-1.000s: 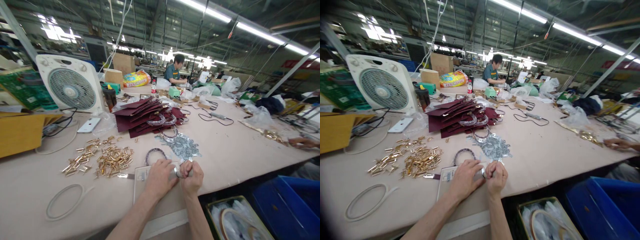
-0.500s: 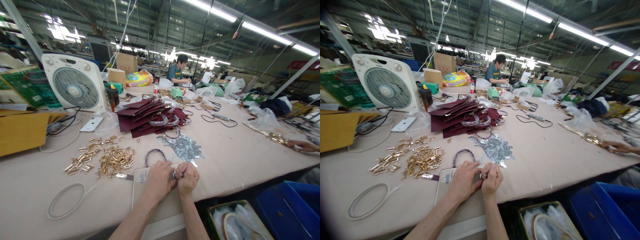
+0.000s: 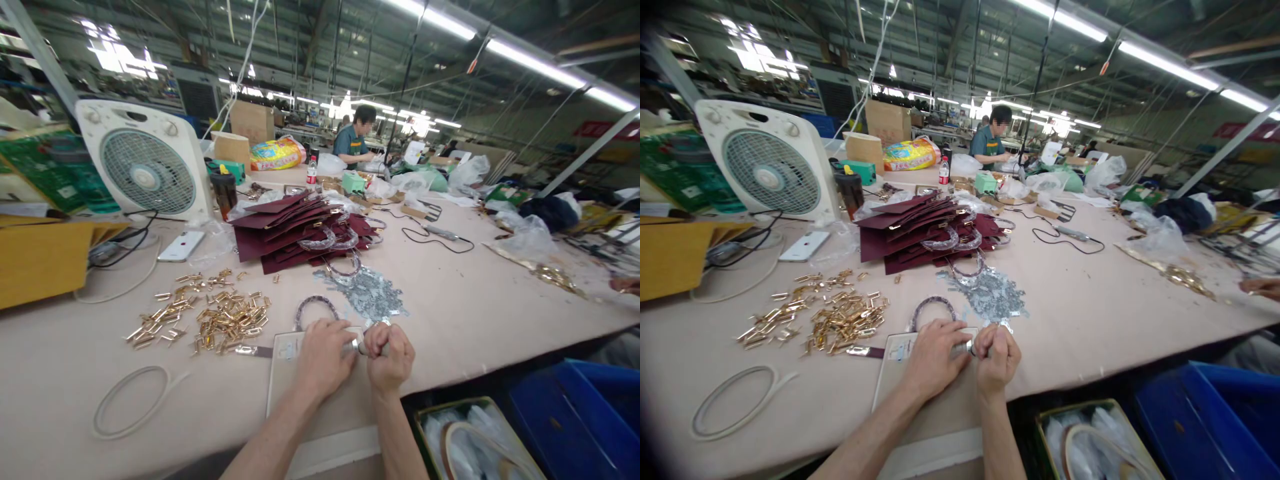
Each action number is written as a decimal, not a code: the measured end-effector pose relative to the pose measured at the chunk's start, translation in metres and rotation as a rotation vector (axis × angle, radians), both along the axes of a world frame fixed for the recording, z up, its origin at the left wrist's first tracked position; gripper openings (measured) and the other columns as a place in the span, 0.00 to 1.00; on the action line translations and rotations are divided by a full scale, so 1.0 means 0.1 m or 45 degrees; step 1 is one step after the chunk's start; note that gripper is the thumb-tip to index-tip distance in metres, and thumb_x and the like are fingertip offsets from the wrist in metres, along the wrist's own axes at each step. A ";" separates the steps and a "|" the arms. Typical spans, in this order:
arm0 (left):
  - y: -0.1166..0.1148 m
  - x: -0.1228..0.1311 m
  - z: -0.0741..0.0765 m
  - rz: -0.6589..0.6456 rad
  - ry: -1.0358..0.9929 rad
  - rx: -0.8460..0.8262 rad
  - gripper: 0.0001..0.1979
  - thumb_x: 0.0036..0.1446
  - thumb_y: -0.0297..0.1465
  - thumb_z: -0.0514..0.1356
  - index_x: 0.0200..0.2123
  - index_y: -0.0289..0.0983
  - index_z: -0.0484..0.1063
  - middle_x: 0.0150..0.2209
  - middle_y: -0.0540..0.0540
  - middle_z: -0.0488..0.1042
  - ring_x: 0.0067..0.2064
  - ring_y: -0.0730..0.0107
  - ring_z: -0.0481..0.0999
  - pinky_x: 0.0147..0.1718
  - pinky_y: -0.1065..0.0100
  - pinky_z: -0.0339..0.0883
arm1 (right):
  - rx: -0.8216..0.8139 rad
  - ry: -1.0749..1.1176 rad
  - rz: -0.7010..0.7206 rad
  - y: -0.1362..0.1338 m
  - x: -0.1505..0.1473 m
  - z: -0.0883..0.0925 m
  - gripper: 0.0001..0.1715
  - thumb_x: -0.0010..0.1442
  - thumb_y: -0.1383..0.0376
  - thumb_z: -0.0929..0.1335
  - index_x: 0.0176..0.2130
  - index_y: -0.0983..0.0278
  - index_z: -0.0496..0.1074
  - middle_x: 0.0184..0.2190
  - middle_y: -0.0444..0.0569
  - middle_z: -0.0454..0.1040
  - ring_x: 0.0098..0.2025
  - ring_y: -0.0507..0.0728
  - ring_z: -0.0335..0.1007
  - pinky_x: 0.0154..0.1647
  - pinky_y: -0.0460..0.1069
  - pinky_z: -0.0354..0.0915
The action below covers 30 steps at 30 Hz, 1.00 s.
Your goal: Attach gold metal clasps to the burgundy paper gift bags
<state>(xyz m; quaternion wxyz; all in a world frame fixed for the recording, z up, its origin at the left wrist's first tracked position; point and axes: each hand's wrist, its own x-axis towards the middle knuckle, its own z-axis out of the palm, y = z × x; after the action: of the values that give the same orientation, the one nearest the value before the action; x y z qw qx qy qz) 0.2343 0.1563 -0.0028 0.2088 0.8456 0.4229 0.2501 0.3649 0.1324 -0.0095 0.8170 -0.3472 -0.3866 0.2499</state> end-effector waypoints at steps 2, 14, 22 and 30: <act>0.00 0.00 0.00 -0.005 -0.003 -0.015 0.14 0.58 0.33 0.66 0.48 0.51 0.80 0.59 0.56 0.77 0.57 0.55 0.72 0.59 0.51 0.62 | -0.004 0.003 -0.002 -0.01 -0.02 -0.03 0.25 0.73 0.61 0.61 0.23 0.61 0.63 0.16 0.39 0.58 0.18 0.50 0.52 0.19 0.46 0.51; 0.03 0.05 0.01 0.069 0.017 -0.111 0.16 0.55 0.32 0.64 0.46 0.52 0.82 0.58 0.55 0.78 0.55 0.56 0.74 0.56 0.53 0.63 | 0.067 -0.025 -0.056 -0.02 -0.11 -0.09 0.24 0.72 0.62 0.62 0.23 0.61 0.64 0.17 0.39 0.59 0.18 0.51 0.54 0.21 0.47 0.53; 0.04 0.05 0.03 0.043 0.047 -0.090 0.15 0.55 0.29 0.62 0.44 0.50 0.82 0.57 0.53 0.78 0.55 0.54 0.74 0.56 0.52 0.65 | -0.084 -0.165 -0.137 0.10 -0.11 -0.18 0.25 0.72 0.59 0.63 0.23 0.60 0.63 0.17 0.39 0.59 0.19 0.51 0.54 0.21 0.48 0.53; 0.01 0.01 0.09 0.003 0.050 -0.071 0.14 0.56 0.31 0.63 0.46 0.47 0.78 0.52 0.50 0.80 0.52 0.54 0.75 0.52 0.54 0.65 | -0.476 -0.461 -0.152 0.32 -0.06 -0.08 0.28 0.71 0.53 0.64 0.23 0.61 0.63 0.16 0.39 0.61 0.19 0.51 0.56 0.21 0.47 0.55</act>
<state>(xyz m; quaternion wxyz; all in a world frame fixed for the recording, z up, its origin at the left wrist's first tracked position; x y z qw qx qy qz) 0.2350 0.1574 0.0066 0.2237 0.8437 0.4346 0.2219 0.3588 0.1648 -0.0176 0.6694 -0.5535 -0.4524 0.2022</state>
